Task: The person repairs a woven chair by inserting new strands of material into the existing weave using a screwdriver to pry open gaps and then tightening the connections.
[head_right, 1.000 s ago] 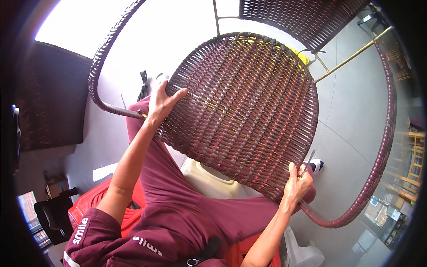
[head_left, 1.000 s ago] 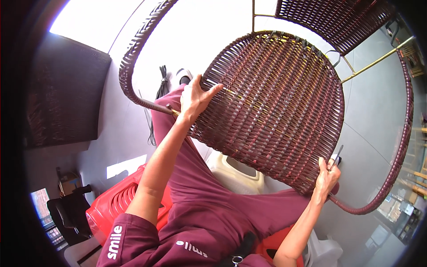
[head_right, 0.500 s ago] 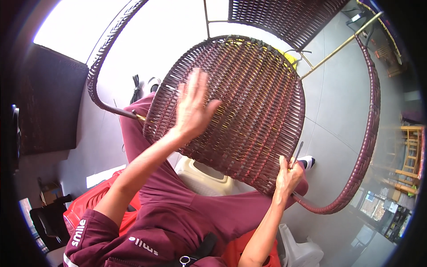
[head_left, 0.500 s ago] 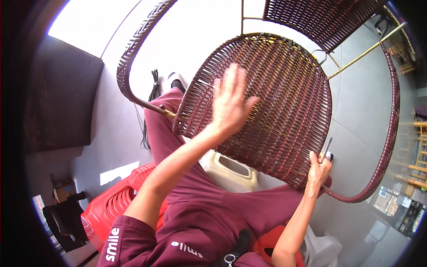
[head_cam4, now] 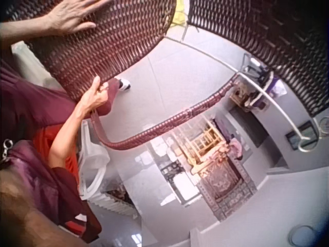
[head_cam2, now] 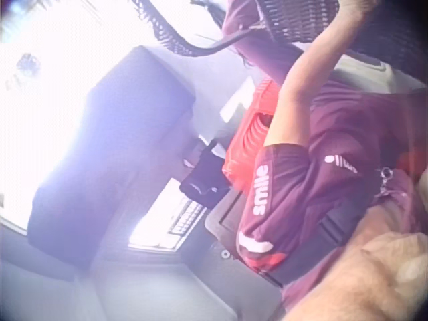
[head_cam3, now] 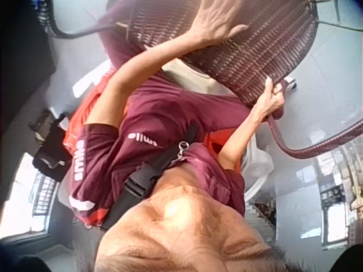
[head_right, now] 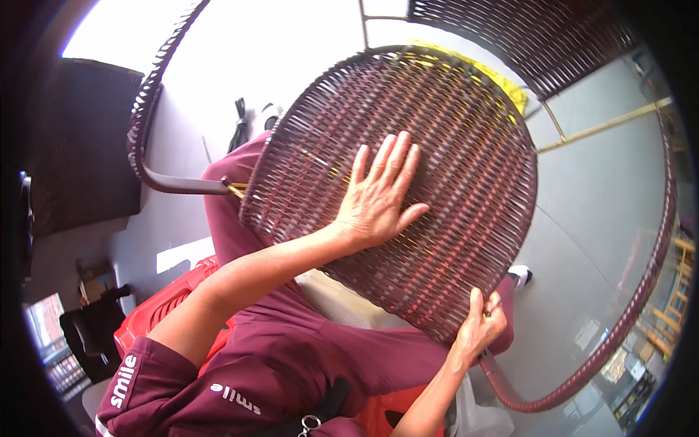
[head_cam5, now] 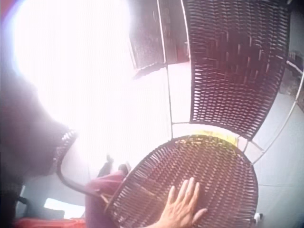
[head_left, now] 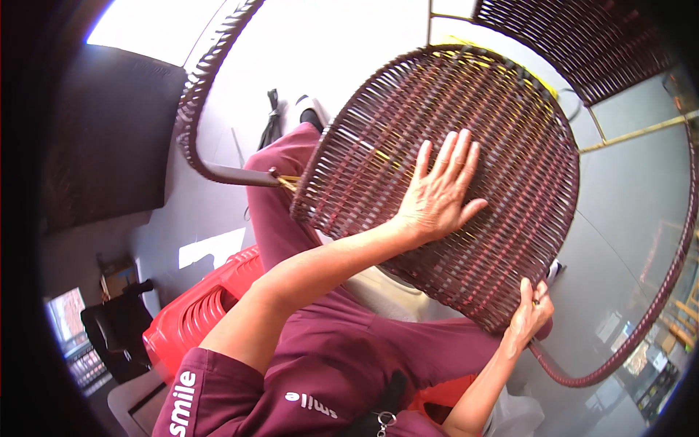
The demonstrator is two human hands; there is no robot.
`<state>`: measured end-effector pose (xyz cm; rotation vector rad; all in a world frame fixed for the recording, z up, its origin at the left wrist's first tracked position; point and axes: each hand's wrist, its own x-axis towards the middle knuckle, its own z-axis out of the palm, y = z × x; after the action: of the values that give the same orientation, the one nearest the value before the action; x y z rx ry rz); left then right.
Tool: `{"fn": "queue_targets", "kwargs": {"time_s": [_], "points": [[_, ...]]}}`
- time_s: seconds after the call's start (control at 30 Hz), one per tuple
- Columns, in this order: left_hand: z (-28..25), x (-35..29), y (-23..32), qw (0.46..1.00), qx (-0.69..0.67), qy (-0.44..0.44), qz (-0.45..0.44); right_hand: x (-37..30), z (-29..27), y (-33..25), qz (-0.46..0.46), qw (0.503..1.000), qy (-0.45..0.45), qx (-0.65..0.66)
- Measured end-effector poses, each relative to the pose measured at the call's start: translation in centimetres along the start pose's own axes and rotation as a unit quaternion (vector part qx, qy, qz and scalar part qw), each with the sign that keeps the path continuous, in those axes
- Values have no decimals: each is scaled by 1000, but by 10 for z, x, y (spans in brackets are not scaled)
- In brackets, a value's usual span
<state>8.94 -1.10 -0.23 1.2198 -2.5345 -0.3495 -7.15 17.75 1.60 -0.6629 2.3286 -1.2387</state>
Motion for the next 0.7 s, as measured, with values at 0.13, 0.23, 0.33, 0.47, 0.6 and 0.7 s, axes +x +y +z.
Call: {"fn": "queue_targets", "kwargs": {"time_s": [0.13,0.23,0.33,0.47,0.6,0.7], "points": [[-1,-3,-2,1000,-17,14,5,0,0,5,-8,1000,-11,22],[1,0,0,999,-29,38,16,3,-1,11,-31,999,-13,29],[5,1,-4,999,-23,45,22,8,1,12,-44,999,10,-8],[-9,-8,-25,994,-21,-7,107,14,1,13,-57,997,9,-53],[-29,-40,-45,993,26,-37,105,8,-1,1,-25,999,8,-20],[-35,-60,-36,996,18,-64,63,6,-2,7,-32,998,16,-42]]}}
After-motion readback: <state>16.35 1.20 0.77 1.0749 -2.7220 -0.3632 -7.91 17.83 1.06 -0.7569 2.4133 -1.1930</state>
